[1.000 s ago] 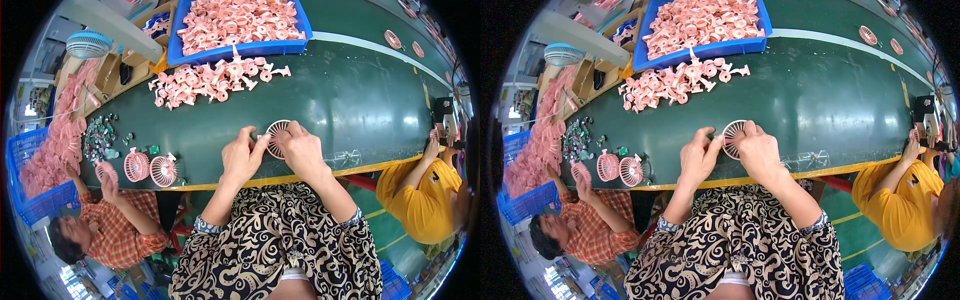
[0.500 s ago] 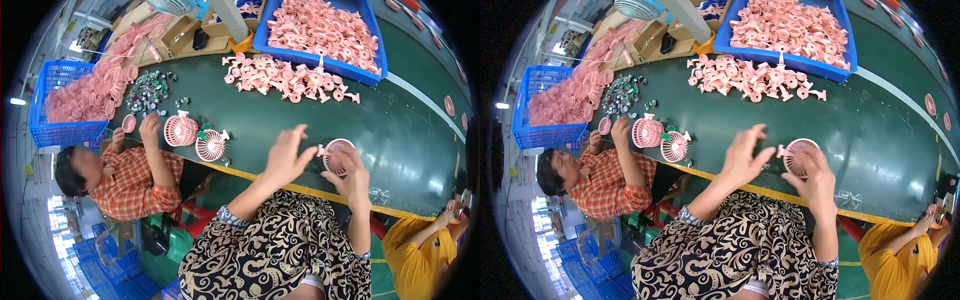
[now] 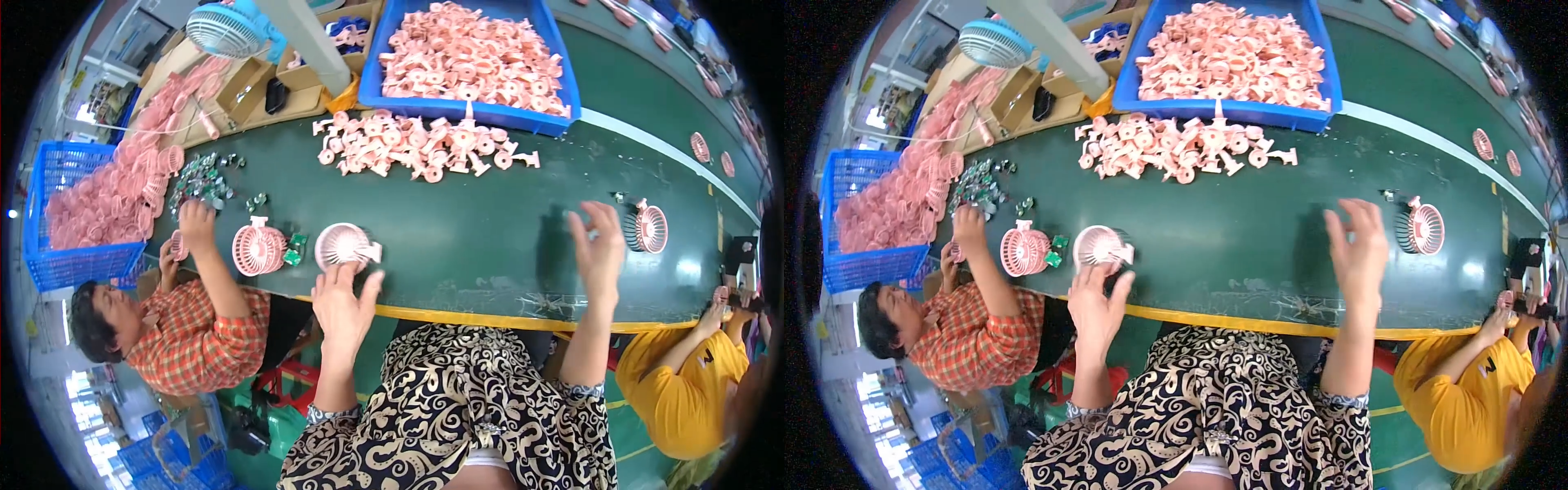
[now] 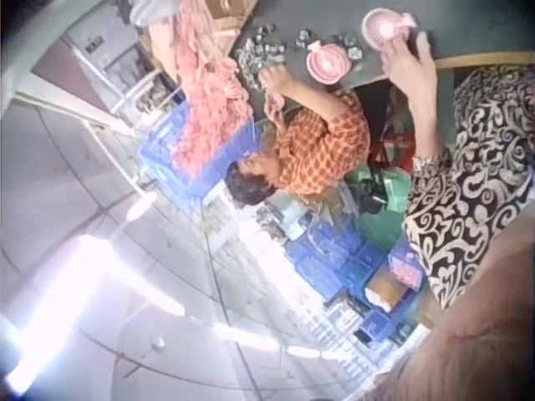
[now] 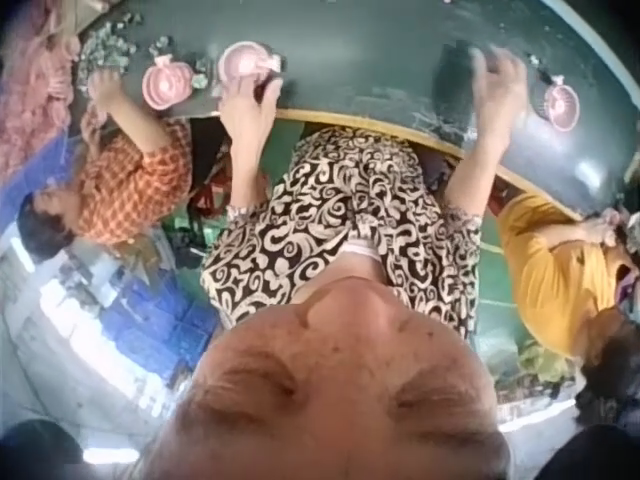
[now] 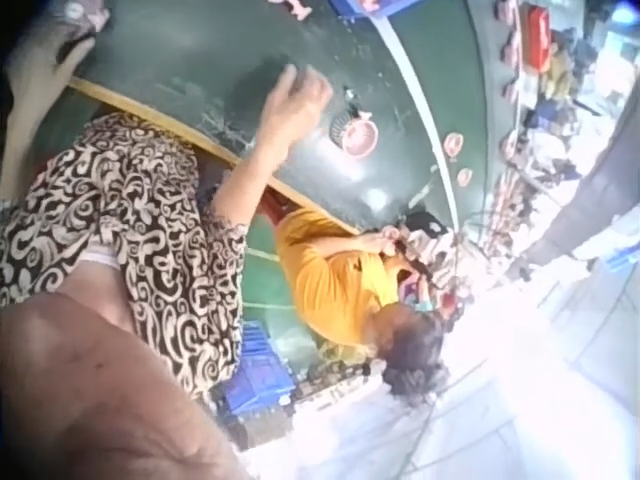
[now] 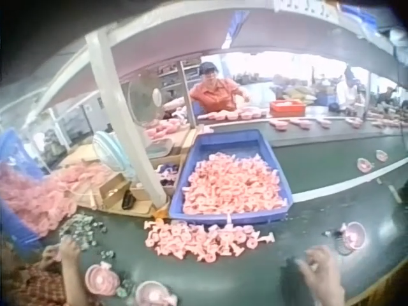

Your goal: The person assembles portable fans along a conveyor line by fitting small plastic hinge pieces onto fan grilles by hand and placing the assembled components on the workbench.

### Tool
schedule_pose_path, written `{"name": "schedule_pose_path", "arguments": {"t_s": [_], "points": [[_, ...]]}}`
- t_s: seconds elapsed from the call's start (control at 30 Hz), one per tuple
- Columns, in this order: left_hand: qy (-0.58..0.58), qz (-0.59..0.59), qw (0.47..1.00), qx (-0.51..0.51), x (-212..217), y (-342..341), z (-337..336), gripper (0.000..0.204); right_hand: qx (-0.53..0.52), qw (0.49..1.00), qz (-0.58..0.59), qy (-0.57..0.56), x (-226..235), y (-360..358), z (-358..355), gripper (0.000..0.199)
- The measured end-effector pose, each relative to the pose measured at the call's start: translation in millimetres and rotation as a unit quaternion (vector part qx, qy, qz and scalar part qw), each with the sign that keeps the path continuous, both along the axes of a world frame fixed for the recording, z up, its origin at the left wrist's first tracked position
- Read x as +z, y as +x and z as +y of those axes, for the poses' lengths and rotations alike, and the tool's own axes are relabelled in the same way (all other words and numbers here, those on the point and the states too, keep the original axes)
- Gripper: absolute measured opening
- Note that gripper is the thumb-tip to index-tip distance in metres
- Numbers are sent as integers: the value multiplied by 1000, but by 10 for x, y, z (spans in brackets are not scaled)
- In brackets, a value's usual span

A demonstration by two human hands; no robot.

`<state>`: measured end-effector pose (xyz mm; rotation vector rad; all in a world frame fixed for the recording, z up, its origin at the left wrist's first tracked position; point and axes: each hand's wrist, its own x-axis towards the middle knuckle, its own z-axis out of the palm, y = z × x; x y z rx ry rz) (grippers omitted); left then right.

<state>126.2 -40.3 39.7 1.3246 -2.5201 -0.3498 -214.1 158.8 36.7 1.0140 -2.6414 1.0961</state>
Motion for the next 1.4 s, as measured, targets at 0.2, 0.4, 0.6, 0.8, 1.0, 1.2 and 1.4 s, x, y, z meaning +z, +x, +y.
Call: {"name": "schedule_pose_path", "arguments": {"t_s": [0.2, 0.4, 0.6, 0.8, 1.0, 1.2, 1.4], "points": [[-26, 84, 972, -218, -205, -351, 138, 47, 76, 997, 11, -11, -106, -61, -567, 30], [113, 138, 941, -288, -285, -613, 292, 59, 136, 986, 93, 6, -309, -111, -992, 29], [64, 60, 962, -257, -124, -591, 164, 88, 151, 987, 46, -39, -413, 76, -782, 26], [12, 37, 981, -191, -52, -531, 47, 48, 49, 940, -319, -108, -339, 472, -248, 32], [20, 66, 983, -171, -102, -557, 56, 25, -83, 996, 40, 10, -500, 344, 109, 39], [66, 90, 980, -166, -124, -567, 69, 13, -78, 988, 115, 73, -538, 267, 361, 24], [221, 124, 956, -147, -232, -532, 61, 13, 1, 998, -51, 34, -292, 472, 309, 28]]}}
